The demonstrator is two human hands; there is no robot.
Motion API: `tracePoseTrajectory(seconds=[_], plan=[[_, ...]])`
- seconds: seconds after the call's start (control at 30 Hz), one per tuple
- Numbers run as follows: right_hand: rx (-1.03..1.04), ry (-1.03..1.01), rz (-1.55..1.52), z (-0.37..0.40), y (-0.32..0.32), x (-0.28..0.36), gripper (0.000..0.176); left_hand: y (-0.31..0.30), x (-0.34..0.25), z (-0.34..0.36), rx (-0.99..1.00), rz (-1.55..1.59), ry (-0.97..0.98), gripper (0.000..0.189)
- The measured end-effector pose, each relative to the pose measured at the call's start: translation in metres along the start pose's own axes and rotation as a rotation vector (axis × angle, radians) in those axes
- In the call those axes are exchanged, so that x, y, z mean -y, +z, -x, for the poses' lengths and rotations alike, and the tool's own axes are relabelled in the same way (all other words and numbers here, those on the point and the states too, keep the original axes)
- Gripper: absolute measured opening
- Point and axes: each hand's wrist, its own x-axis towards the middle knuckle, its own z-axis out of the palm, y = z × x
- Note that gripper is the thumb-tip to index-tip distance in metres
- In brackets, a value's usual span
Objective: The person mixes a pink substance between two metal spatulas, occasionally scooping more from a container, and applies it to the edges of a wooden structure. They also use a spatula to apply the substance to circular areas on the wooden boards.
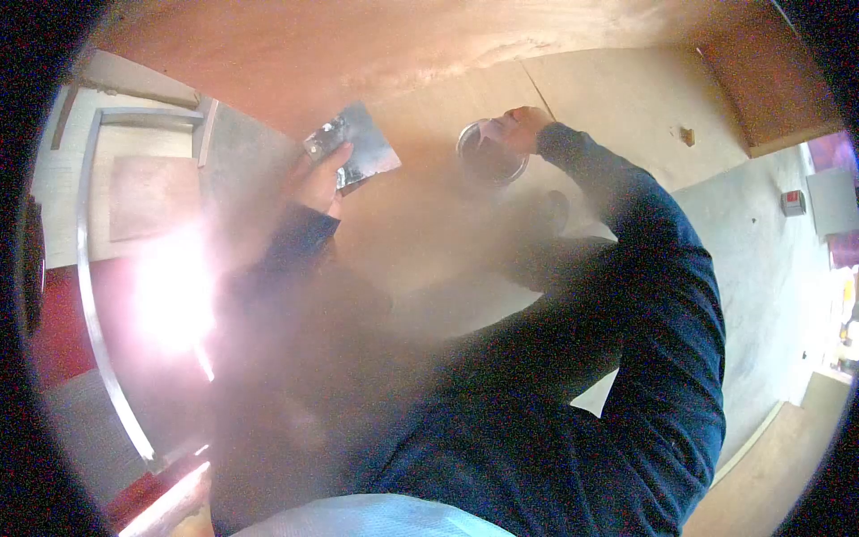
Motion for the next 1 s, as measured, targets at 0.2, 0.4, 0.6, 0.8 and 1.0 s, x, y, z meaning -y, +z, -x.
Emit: tracePoseTrajectory(seconds=[0.2, 0.4, 0.6, 0.8, 1.0], plan=[[-0.108, 0.182, -0.199, 0.021, -0.020, 0.003, 0.044, -0.004, 0.034, -0.023, 0.031, 0.066, -0.135, 0.021], [-0.322, 0.116, -0.500, 0.024, 0.006, -0.031, 0.033, -0.001, 0.046, -0.021, 0.173, 0.198, -0.215, 0.023], [-0.315, 0.043, -0.809, 0.033, -0.020, -0.015, 0.034, -0.004, 0.047, -0.024, 0.230, 0.307, -0.243, 0.026], [-0.400, -0.034, -0.849, 0.043, -0.037, 0.002, 0.031, 0.001, 0.045, -0.021, 0.198, 0.355, -0.232, 0.026], [-0.448, -0.146, -0.927, 0.051, -0.051, 0.038, 0.031, 0.028, 0.042, -0.011, 0.149, 0.433, -0.339, 0.031]])
